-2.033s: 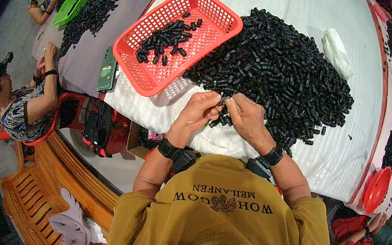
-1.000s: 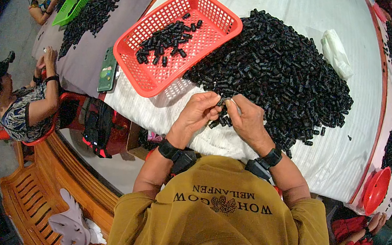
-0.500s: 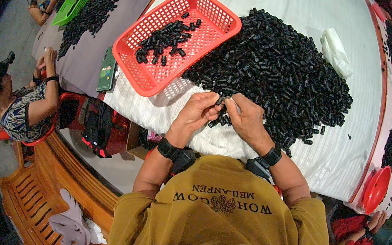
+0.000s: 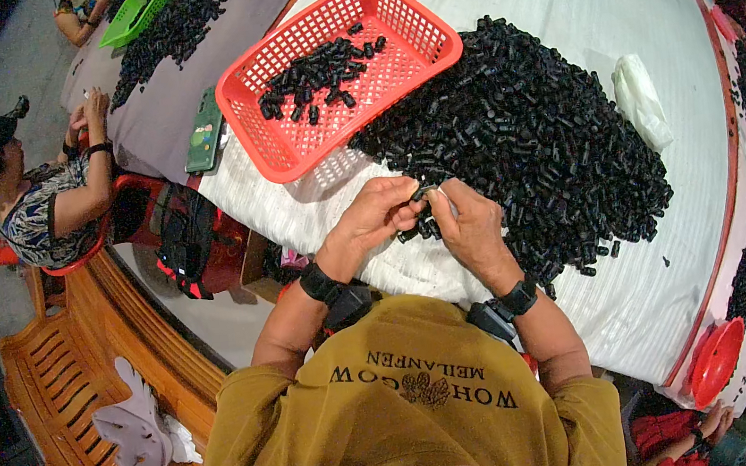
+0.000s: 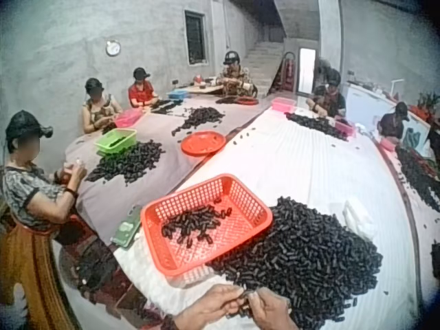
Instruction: Assembling small black plastic components at a workstation.
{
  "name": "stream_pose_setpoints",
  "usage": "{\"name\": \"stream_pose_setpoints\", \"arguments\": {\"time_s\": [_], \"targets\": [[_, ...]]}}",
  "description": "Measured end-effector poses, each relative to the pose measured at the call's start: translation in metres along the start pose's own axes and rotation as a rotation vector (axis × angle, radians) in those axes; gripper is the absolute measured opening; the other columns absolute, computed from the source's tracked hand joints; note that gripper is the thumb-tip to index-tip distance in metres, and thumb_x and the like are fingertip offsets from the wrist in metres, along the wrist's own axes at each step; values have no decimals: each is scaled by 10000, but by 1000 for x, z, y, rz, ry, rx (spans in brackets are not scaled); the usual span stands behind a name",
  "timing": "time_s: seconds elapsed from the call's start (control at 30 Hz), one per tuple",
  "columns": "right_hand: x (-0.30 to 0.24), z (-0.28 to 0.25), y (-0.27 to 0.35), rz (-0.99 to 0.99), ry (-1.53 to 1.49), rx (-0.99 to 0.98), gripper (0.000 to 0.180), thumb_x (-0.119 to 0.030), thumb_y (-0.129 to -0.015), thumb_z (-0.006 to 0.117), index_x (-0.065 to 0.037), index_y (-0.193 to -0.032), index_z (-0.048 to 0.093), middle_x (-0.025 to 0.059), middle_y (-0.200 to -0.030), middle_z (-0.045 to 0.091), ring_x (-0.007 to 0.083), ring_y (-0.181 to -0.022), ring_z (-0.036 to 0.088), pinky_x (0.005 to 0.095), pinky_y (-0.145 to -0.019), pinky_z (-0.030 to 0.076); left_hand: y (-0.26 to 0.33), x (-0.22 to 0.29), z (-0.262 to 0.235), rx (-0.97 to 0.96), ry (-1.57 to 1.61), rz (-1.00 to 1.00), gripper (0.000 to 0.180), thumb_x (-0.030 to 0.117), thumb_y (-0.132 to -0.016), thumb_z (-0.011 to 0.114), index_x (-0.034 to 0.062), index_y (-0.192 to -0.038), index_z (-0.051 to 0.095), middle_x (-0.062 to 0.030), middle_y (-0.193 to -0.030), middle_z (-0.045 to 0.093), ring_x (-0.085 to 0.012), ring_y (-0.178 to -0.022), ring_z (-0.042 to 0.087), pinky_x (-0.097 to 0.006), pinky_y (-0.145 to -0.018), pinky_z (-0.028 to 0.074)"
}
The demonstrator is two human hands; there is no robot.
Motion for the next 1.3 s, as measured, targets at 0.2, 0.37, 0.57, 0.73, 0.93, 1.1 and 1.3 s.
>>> {"name": "stream_pose_setpoints", "arguments": {"time_s": [0.2,0.37,0.57,0.73,0.93,1.1,1.3], "targets": [[-7,4,1,-76,20,-22,186,-136,-855,580,-23,-721,519,137,-614,492,272,-497,516,332,-472,404,-2,-1,-2,7,-22,3,198,200,-908,560,16,-837,581,-34,-696,561,-53,-524,458,-195,-452,367],[2,2,1,-21,-11,16,195,-128,-854,581,-18,-712,505,138,-600,475,277,-490,510,331,-463,401,-3,-2,-3,23,-12,-9,196,202,-910,558,20,-840,580,-35,-695,563,-53,-522,459,-198,-450,370],[1,0,0,-7,-7,44,185,-106,-850,583,-14,-714,497,141,-601,478,286,-490,509,338,-464,400,-1,-1,-1,16,-4,-3,190,204,-907,563,24,-849,583,-37,-703,578,-52,-530,473,-192,-452,375],[-2,-1,0,-19,5,30,184,-109,-848,584,-14,-715,499,135,-613,493,287,-497,514,338,-465,403,-1,-2,-2,29,-7,-2,194,205,-909,562,24,-842,586,-35,-696,579,-53,-533,481,-191,-454,383],[-10,0,0,-67,52,0,183,-118,-846,588,-17,-719,502,137,-620,501,285,-510,528,337,-469,408,-3,-2,-4,9,-37,21,189,200,-905,567,25,-838,585,-25,-693,575,-53,-536,482,-193,-459,395],[5,1,1,-11,6,41,199,-122,-851,585,-19,-712,487,142,-618,494,289,-504,519,341,-467,402,-2,-2,-2,26,-22,9,178,197,-900,575,28,-847,586,-25,-696,577,-55,-537,484,-200,-464,402],[6,1,0,-5,16,44,197,-127,-853,584,-19,-716,493,141,-621,497,283,-506,523,341,-466,401,-3,-3,-4,26,-29,10,177,195,-908,561,27,-857,586,-27,-699,578,-57,-538,484,-202,-472,407]]}}
Point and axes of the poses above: each hand's wrist, its own y-axis away from the middle knuckle, its own z-axis out of the palm, x = y × z, the point moved 8 cm from there along -y, towards the middle knuckle
